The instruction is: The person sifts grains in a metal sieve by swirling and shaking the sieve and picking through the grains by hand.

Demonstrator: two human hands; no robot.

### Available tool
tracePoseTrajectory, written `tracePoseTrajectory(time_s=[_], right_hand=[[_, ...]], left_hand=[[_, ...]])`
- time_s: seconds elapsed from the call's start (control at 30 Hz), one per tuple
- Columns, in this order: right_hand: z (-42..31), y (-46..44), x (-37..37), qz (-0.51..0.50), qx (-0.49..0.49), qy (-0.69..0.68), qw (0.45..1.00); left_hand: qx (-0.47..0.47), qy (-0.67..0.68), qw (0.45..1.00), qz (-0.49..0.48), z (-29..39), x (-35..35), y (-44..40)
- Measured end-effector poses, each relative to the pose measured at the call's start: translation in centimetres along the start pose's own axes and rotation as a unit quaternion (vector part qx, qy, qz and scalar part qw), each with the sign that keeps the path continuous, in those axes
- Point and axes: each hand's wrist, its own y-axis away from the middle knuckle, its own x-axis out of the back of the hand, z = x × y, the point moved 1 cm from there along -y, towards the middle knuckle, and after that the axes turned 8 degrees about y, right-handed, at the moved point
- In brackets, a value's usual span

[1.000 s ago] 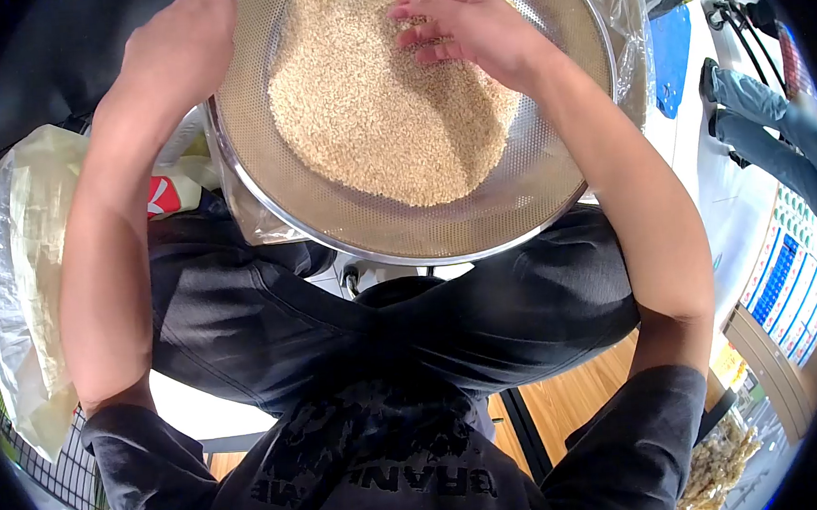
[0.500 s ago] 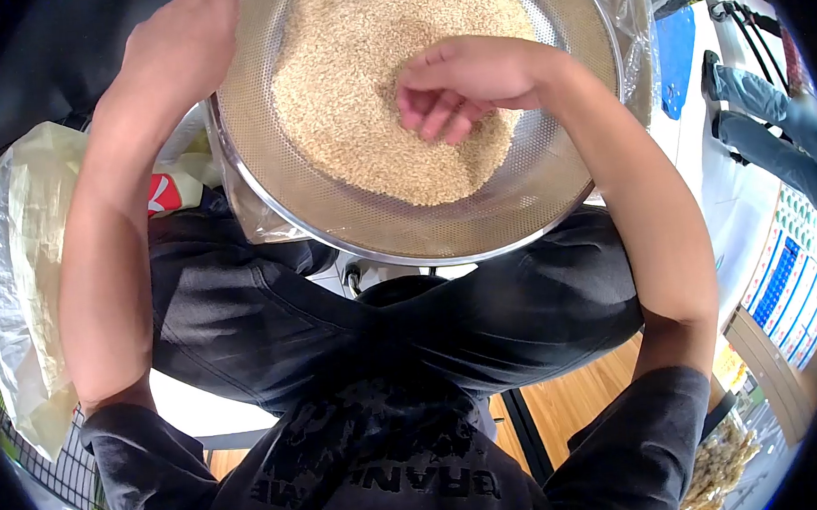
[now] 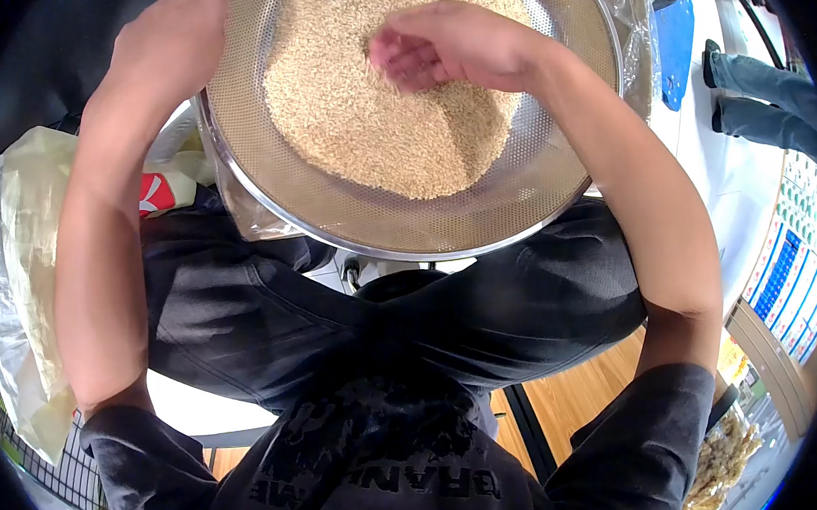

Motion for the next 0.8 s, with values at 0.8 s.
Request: tracePoseTrajectory(time_s=[0.8], right_hand=[[-1.5, 2.1, 0.1, -0.132, -0.198, 0.214, 0.947]], left_hand=[[-0.005, -0.041, 0.999, -0.004, 0.1, 0.2, 0.3]])
